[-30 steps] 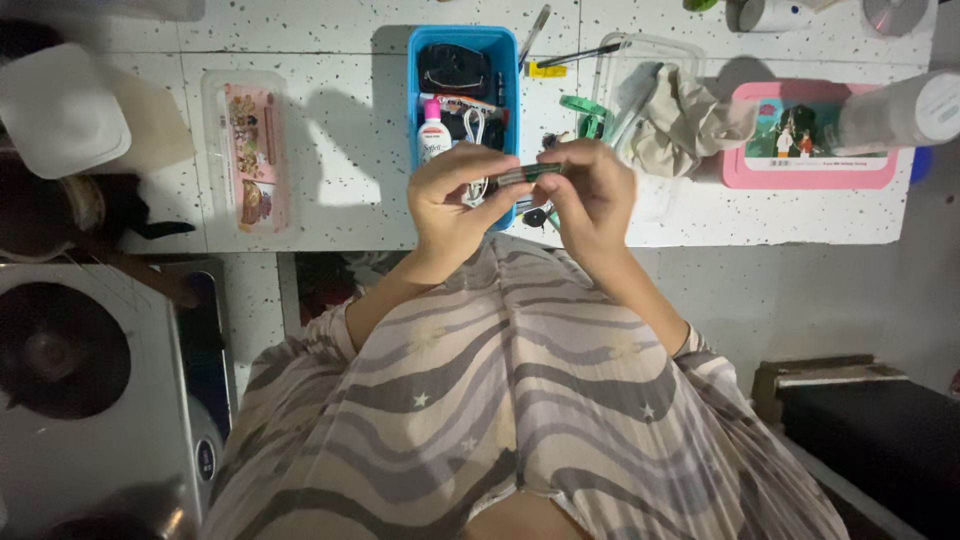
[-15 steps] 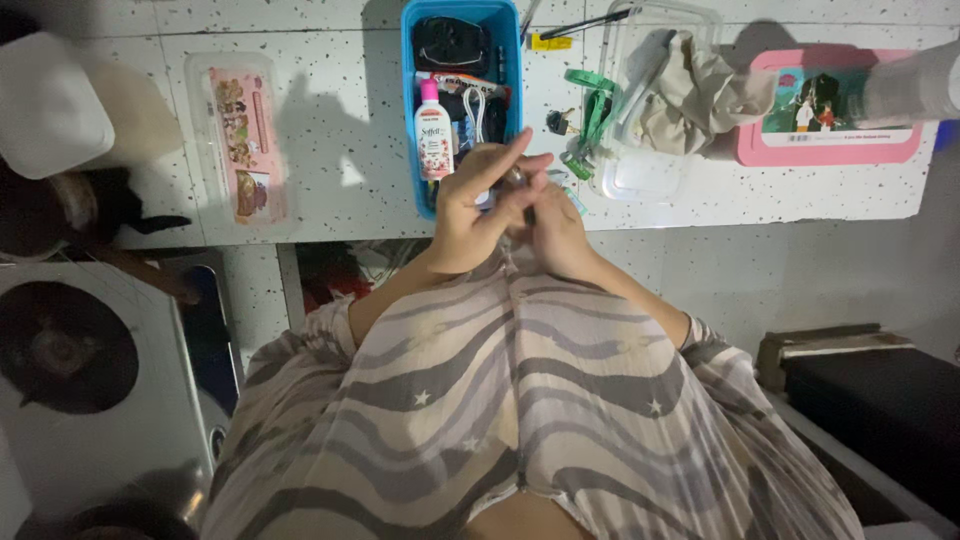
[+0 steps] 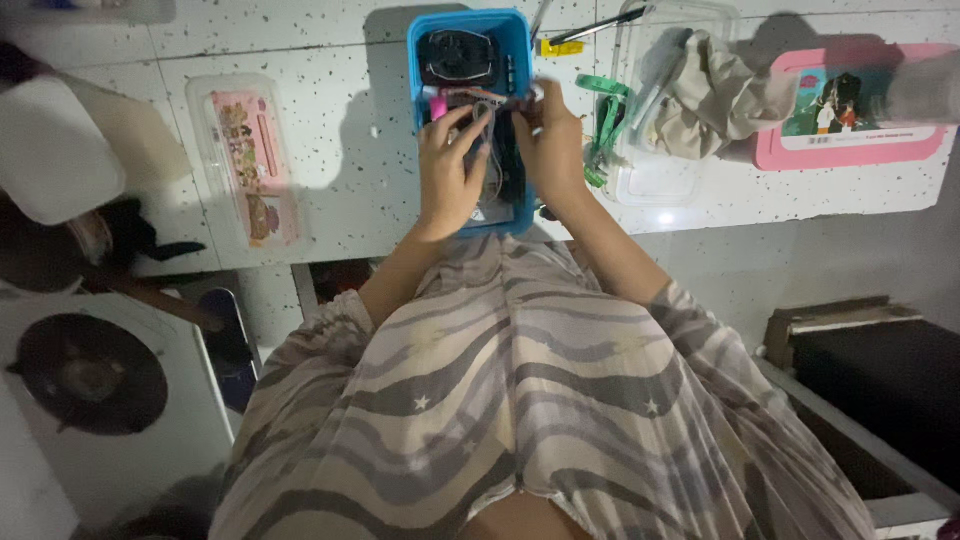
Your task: The person sorts small items from a blue plastic container, including a measuring tape, pens, and a bottle, then wipes the container's lid with a cloth and places it back on top.
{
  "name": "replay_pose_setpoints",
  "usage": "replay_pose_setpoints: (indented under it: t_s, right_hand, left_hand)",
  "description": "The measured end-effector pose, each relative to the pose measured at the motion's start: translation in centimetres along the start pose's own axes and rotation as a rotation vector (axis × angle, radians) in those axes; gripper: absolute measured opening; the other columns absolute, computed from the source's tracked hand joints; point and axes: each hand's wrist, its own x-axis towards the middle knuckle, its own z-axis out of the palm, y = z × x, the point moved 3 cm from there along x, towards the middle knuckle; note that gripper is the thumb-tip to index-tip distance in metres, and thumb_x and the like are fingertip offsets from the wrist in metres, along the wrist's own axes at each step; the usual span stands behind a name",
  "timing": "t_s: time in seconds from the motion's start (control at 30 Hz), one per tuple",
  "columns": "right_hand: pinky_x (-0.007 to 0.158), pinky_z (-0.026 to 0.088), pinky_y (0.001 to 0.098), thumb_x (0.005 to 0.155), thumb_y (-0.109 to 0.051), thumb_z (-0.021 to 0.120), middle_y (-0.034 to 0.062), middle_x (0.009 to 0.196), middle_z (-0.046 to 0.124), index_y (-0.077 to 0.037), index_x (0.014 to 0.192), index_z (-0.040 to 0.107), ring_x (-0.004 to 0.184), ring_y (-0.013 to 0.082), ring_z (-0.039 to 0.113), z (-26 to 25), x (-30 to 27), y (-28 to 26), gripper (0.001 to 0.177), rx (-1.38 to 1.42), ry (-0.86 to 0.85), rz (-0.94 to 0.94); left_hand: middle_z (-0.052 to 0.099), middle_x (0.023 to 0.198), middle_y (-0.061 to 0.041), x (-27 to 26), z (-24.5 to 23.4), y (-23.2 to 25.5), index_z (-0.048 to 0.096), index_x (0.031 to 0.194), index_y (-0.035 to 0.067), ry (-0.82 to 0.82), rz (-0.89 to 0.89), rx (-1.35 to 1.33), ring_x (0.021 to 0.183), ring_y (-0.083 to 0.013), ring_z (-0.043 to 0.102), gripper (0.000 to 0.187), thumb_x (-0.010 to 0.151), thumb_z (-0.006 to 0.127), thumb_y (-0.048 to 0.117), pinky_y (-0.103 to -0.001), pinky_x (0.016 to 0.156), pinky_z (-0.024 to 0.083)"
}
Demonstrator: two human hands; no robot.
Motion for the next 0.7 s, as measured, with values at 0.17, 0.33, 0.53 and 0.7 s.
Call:
replay_pose_setpoints:
  t_s: [0.17,0.33,0.53,0.7]
  right_hand:
    - [0.066,0.056,0.0483,0.096,0.0,0.07,0.0247,0.098,0.069,-0.005,0.145,0.043,0.081,0.0432,0.07,4.4,5.4,0.6,0.057,-0.583,0.016,-0.248]
    - [0.058,0.055,0.0493,0.084,-0.021,0.083,0.0294,0.091,0.067,-0.003,0.116,0.041,0.076,0.0466,0.07,7.1,6.9,1.0,0.056,-0.526,-0.015,-0.046]
    - [0.058,0.059,0.0447,0.083,-0.017,0.077,0.023,0.087,0.07,-0.001,0.108,0.048,0.075,0.0404,0.073,8.9,7.7,2.9,0.041,-0.66,-0.011,0.064]
    - [0.057,0.06,0.0418,0.094,-0.005,0.063,0.0182,0.084,0.072,-0.004,0.099,0.058,0.074,0.035,0.075,10.0,7.8,4.8,0.008,-0.77,0.023,0.035]
  left_hand:
    - [0.059,0.134,-0.01,0.3,1.0,-3.3,0.071,0.127,0.011,-0.078,-0.019,0.027,0.114,-0.0331,0.053,0.033,0.094,0.069,0.007,-0.046,0.103,0.043]
    - [0.058,0.135,-0.011,0.2,1.3,-5.0,0.071,0.123,0.009,-0.093,0.013,0.055,0.115,-0.0343,0.053,0.029,0.094,0.068,0.007,-0.047,0.103,0.042]
    - [0.058,0.134,-0.011,-0.1,1.5,-5.6,0.072,0.12,0.007,-0.12,0.012,0.022,0.115,-0.0343,0.053,0.028,0.092,0.068,0.007,-0.046,0.102,0.044]
    - [0.059,0.134,-0.01,-0.2,1.6,-5.6,0.072,0.118,0.008,-0.129,0.006,0.056,0.115,-0.0339,0.053,0.027,0.092,0.069,0.009,-0.047,0.103,0.043]
